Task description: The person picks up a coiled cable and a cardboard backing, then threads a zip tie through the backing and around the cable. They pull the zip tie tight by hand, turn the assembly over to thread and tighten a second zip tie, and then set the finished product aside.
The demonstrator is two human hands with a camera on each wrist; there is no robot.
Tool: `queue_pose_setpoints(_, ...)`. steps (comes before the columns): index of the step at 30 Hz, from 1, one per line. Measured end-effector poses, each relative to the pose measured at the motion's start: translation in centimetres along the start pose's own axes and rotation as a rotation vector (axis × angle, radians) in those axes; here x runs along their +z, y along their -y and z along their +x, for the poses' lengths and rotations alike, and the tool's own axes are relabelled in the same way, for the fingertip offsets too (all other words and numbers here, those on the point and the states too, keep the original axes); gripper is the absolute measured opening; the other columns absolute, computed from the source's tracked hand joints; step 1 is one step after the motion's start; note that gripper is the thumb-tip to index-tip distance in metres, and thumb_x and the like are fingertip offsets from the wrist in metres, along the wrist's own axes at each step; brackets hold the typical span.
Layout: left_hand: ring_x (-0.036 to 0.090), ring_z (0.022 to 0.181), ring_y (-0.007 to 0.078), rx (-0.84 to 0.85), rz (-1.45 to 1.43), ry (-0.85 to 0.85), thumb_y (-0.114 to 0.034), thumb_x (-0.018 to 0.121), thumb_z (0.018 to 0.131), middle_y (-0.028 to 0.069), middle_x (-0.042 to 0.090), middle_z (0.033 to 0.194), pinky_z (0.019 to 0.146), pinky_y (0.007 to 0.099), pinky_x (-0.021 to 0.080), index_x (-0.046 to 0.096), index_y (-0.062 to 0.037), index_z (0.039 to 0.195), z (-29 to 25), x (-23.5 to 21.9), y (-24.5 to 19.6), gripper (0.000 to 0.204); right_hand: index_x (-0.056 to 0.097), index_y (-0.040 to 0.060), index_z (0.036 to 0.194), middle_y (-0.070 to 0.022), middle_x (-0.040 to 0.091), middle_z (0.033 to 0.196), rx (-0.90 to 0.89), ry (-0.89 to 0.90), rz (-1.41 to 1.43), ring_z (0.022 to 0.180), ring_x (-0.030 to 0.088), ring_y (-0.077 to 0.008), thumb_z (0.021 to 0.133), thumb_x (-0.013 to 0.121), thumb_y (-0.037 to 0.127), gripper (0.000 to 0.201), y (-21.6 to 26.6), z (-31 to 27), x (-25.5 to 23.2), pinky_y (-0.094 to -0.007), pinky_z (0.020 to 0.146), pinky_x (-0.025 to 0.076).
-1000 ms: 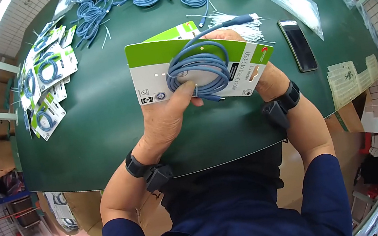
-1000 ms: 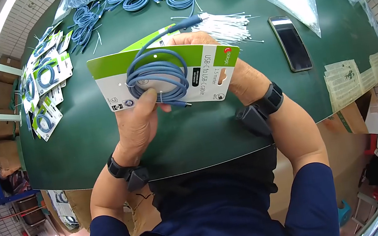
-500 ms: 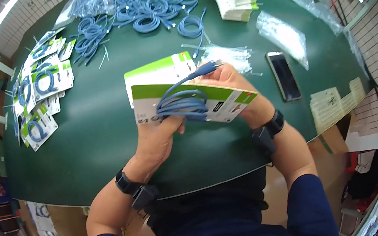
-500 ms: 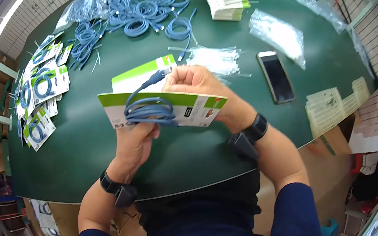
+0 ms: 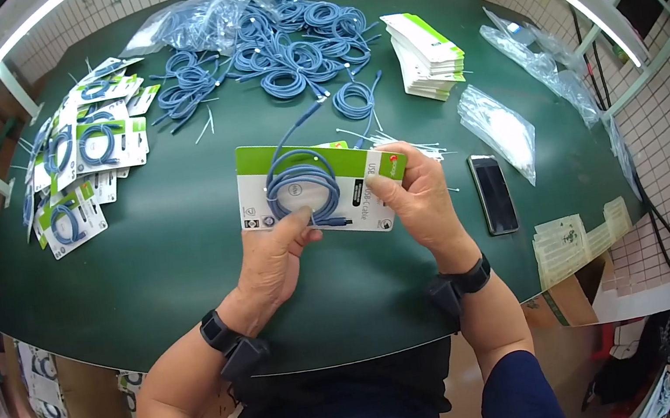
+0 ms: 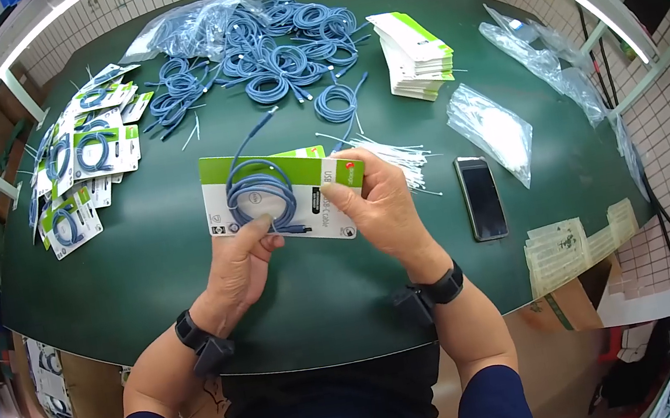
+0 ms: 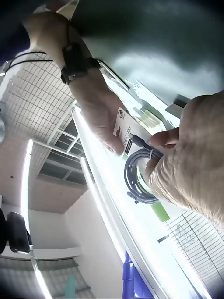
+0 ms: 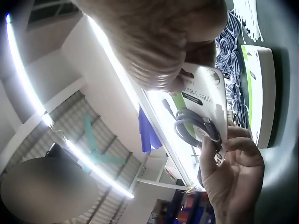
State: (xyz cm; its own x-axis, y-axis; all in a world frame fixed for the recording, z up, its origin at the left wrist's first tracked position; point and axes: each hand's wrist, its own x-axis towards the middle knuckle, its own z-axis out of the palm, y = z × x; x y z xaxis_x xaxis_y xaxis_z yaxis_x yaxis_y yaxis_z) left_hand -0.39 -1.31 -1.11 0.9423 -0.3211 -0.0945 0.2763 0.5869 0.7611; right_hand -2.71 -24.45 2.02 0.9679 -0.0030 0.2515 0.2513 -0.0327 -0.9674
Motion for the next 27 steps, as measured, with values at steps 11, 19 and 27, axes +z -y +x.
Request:
queue_pose_setpoints(11, 0.061, 0.126, 0.0315, 0.909, 1.306, 0.173, -0.013, 0.086, 0.082, 0.014, 0.068, 0.124, 0.107, 0.0468, 0.05, 0.059, -0.004, 0.142, 1.4, 0.1, -6.7, 0.067, 0.066, 0.0, 0.115, -0.0051, 0.075, 0.096, 0.041, 0.023, -0.189, 0.083, 0.069, -0.0078, 0.098, 0.075, 0.007, 0.021, 1.2, -0.3, -0.5, -0.0246, 0.073, 0.058)
queue_pose_setpoints(19, 0.068, 0.097, 0.0328, 0.843, 1.691, 0.298, -0.015, 0.087, 0.076, 0.0099, 0.069, 0.104, 0.086, 0.0441, 0.056, 0.068, -0.006, 0.132, 0.8, -0.9, -3.4, 0.06, 0.067, -0.0004, 0.115, -0.0067, 0.075, 0.094, 0.026, 0.116, -0.508, 0.087, 0.071, -0.0134, 0.091, 0.08, 0.007, 0.028, 1.2, -0.4, 0.4, -0.03, 0.076, 0.058)
queue_pose_setpoints(27, 0.067, 0.076, 0.0248, 0.94, 1.656, 0.307, -0.011, 0.081, 0.079, 0.0047, 0.064, 0.091, 0.064, 0.0374, 0.054, 0.07, -0.0108, 0.133, 0.9, -1.1, -2.1, 0.055, 0.078, 0.0063, 0.104, -0.0076, 0.075, 0.097, -0.632, 0.068, -0.793, 0.093, 0.071, -0.0265, 0.078, 0.088, 0.005, 0.028, 0.6, 0.0, 1.5, -0.0359, 0.077, 0.058)
